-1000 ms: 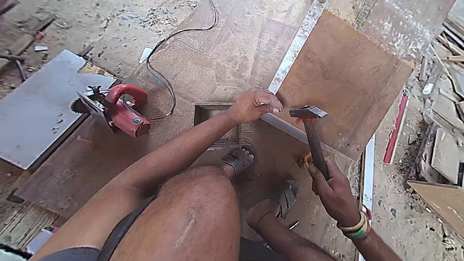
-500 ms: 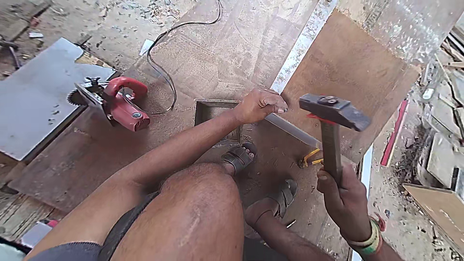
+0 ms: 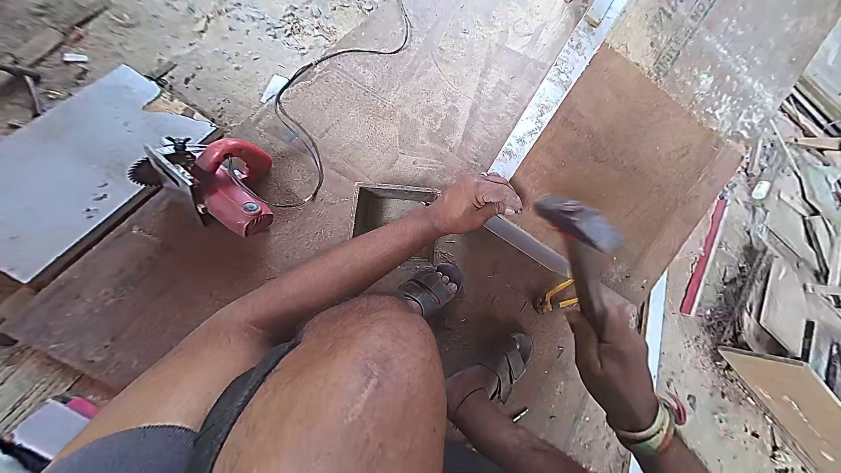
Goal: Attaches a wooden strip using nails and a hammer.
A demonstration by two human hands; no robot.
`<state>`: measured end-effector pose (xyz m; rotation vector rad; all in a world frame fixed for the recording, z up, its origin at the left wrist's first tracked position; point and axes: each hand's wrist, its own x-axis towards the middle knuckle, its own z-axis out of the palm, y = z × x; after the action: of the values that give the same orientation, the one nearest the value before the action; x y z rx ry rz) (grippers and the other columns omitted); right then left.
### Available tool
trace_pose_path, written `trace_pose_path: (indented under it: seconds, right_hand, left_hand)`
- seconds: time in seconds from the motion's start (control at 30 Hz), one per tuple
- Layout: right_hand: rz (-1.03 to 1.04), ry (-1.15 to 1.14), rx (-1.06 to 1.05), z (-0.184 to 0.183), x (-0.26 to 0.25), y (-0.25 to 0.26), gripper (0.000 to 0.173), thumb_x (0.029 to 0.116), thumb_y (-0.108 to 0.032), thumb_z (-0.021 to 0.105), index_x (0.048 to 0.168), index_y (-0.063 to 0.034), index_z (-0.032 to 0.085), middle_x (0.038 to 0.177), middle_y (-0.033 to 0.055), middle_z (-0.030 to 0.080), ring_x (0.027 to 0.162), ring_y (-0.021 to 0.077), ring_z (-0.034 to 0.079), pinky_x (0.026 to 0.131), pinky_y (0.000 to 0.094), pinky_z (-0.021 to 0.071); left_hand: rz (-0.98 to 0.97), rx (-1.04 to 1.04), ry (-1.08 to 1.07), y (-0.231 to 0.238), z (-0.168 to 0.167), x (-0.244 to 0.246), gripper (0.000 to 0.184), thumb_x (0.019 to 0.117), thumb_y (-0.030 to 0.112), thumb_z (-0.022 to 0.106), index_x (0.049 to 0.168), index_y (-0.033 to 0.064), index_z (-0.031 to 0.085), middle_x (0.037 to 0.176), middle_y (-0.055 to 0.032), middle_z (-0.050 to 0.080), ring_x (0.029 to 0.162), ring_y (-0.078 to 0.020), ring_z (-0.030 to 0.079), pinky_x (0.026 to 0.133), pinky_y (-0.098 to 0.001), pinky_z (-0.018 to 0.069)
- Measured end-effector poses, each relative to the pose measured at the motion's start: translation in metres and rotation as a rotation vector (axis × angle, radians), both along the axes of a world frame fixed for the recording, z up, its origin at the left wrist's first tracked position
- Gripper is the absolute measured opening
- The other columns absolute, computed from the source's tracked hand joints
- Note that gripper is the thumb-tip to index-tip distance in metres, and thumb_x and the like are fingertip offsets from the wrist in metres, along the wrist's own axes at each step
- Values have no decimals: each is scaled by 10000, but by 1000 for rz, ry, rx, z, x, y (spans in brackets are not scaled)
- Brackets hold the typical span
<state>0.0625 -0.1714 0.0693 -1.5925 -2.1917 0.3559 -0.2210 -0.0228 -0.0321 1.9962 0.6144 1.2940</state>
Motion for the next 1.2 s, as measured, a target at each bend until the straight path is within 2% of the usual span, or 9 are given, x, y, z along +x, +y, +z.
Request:
trace_pose_path:
  seconds: [0.2,0.37,0.5,0.57,0.7,0.8,0.9,1.07,1.2]
  right_hand:
    - [6,89,19,39,-5,1,493,1055,-521,487,1125,-52,621,705,13,612,531,72,572,460,292,502]
    - [244,664,240,71,-7,8,279,1060,-463,501,1254,-312,631,922,-129,706,743,39,682,655,216,584]
    - [33,7,35,22,-1,-3,416,1040,-468,501,1013,-72,622,665,3,584,510,115,561,458,326,485]
    - [-21,-222,-176,20,-5,-1,524,1004,-550,454,1006,-56,627,629,11,558,491,147,547,445,382,472]
    - [23,-18,3,66,-16,-1,520,1055,-518,484,1096,-16,616,706,47,620,536,94,581,474,302,505]
    - [139,403,174,97,-18,6,304,1066,-486,487,1164,-231,621,805,-114,641,647,-13,613,569,186,530]
    - [219,651,252,80,-17,13,245,1067,-443,505,1178,-288,657,867,-120,702,688,47,679,614,232,595]
    - [-48,-191,-190,12,-6,-1,568,1002,-596,452,991,-56,628,605,2,539,474,130,522,439,366,459]
    - [-2,14,51,53,-16,0,536,1047,-563,470,1077,-53,633,680,17,604,524,87,569,464,300,499]
  left_hand:
    - [12,43,3,1,-4,0,150,954,0,623,971,-13,771,1029,-115,757,1061,-181,704,994,-350,554]
    - [7,34,5,1,-3,-1,145,943,-8,631,969,-5,774,1022,-110,756,1050,-183,700,985,-345,553]
    - [8,36,27,2,1,-1,138,935,-21,633,957,-15,769,1019,-122,757,1047,-189,705,972,-357,554]
    - [10,25,35,0,2,-1,137,936,-21,636,941,-17,773,1006,-122,759,1046,-188,704,969,-355,552]
    - [7,28,11,2,2,-1,136,952,2,637,927,-22,769,990,-125,761,1041,-188,709,970,-353,549]
    - [9,22,16,0,-1,1,163,975,23,612,956,-16,769,1022,-126,750,1071,-192,691,990,-348,534]
    - [30,-14,-22,-4,-5,5,157,985,33,613,967,-12,762,1062,-121,730,1106,-192,661,1008,-343,522]
    - [20,-34,-26,-4,-4,4,158,980,18,602,941,-22,750,1081,-135,719,1118,-203,654,1011,-359,520]
    - [10,-28,-29,-2,-5,5,159,982,20,608,949,-20,758,1066,-129,728,1113,-194,657,1025,-342,508]
